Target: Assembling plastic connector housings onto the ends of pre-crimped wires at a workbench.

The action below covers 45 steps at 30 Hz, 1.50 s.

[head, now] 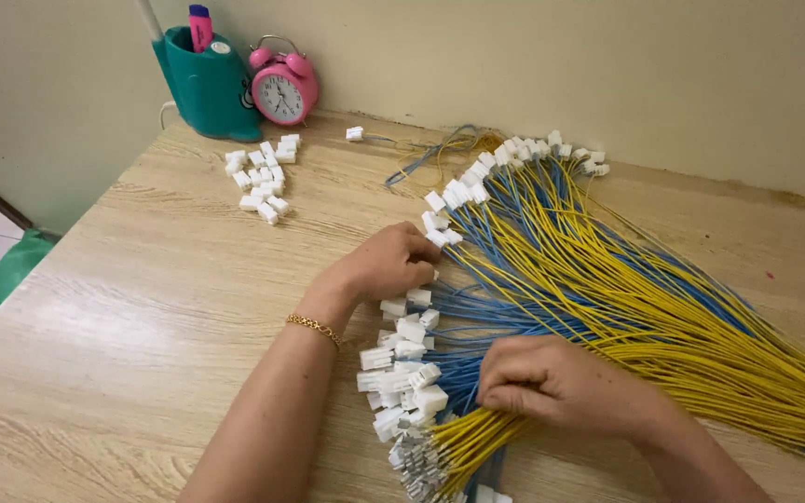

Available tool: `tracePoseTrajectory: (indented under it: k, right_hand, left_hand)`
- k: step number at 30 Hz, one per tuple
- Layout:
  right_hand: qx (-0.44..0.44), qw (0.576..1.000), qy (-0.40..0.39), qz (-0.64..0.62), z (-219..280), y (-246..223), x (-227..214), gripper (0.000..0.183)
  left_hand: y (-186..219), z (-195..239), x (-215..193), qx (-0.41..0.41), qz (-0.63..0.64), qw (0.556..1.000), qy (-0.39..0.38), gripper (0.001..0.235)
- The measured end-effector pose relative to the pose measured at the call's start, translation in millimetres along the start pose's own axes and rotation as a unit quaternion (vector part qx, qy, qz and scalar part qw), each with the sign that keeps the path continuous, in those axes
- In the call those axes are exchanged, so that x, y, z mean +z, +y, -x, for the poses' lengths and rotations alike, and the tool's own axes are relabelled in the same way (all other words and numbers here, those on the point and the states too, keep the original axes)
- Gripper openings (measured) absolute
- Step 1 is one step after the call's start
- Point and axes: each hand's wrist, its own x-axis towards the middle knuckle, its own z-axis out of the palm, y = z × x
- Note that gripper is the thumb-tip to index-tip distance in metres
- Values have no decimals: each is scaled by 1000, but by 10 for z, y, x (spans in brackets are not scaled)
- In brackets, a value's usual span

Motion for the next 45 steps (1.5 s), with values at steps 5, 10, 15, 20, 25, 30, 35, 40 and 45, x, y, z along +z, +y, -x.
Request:
tracePoseTrajectory:
  k: [5,10,15,20,25,30,35,40,45]
  right_hand:
    - [9,999,-30,31,-59,-36,4,16]
    - [12,997,72,34,-201,187,-179,15]
    - [100,963,119,219,-580,526,-256,10]
    - [138,925,130,330,-607,848,-115,9]
    - [135,909,141,369,-574,887,-87,10]
    - [141,939,158,270,-516,683,-185,12]
    - [81,925,219,300,-537,572,-165,8]
    - [132,901,293,291,-485,800,-185,13]
    - [154,917,314,194,-485,735,-183,13]
  left_hand:
    - [43,23,-6,36,-18,999,10,34]
    - [180,55,50,-4,9,1000,26,40]
    - [167,56,21,-10,38,999,19,37]
    - [248,124,-25,2,70,997,17,39]
    - [310,183,-30,17,107,994,3,40]
    - [331,230,-35,23,244,969,-28,49]
    - [299,188,-26,38,273,961,-26,46]
    - [81,110,17,28,316,948,-1,34]
    - [209,290,-20,-10,355,935,24,55]
